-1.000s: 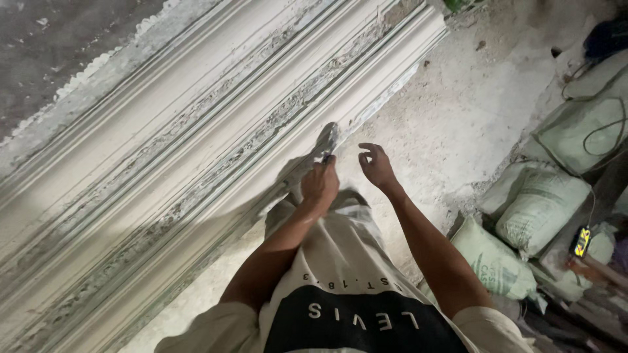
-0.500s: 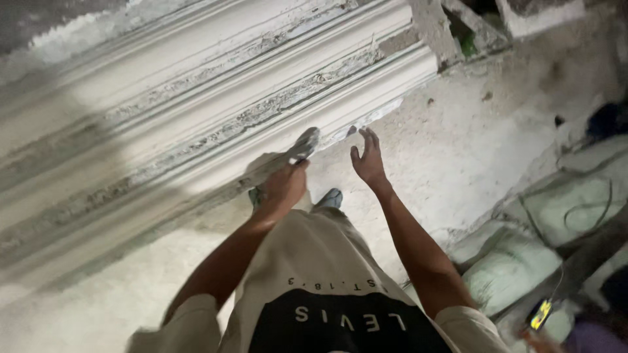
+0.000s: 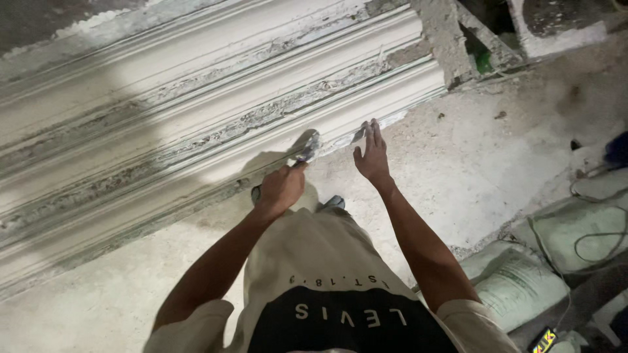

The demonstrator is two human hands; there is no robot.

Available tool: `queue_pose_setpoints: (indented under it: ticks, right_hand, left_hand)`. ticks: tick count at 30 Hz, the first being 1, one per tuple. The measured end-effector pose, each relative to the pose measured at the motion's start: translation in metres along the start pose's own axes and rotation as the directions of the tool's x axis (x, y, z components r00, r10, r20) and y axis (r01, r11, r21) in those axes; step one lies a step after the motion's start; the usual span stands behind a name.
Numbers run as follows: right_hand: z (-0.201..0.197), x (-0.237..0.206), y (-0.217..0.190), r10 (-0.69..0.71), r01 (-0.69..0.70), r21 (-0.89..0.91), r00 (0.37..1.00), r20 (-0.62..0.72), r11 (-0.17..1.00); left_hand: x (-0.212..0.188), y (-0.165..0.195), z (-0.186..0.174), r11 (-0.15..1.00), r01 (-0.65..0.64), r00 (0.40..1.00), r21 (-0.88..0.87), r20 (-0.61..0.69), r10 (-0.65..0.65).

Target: The person uses a small scraper to remove dried plaster residue from the grooves of decorative plaster cornice moldings laid on a work surface, working along the fluted profiles section by section and steadying each molding with the other hand.

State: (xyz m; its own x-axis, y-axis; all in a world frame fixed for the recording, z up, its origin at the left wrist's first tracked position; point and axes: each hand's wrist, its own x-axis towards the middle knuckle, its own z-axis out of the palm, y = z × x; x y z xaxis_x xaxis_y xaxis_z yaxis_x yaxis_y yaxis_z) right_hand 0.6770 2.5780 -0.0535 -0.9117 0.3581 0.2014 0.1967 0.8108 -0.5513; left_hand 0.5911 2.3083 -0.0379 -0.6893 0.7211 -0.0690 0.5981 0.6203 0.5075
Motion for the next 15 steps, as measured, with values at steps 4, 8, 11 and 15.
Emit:
queue_pose_setpoints:
  ticks: [4,8,11,15]
  right_hand:
    - [-0.003,-0.002,0.003,0.100,-0.100,-0.020,0.995,0.018,0.995]
    - [0.004,0.000,-0.003,0.141,-0.136,0.179,0.990,-0.012,0.974]
    - [0.009,0.003,-0.008,0.174,-0.157,0.170,0.981,-0.090,0.973]
    - [0.006,0.003,-0.003,0.228,-0.223,0.125,0.973,-0.027,0.967]
  left_hand:
    - [0.014,0.013,-0.023,0.996,0.034,0.992,0.080,0.117,-0.044]
    - [0.015,0.002,-0.032,0.993,-0.042,0.992,0.107,0.120,0.029]
    - [0.029,0.007,-0.018,0.995,-0.035,0.987,0.097,0.162,0.019]
    - [0.056,0.027,0.007,0.990,-0.058,0.990,0.132,0.132,0.041]
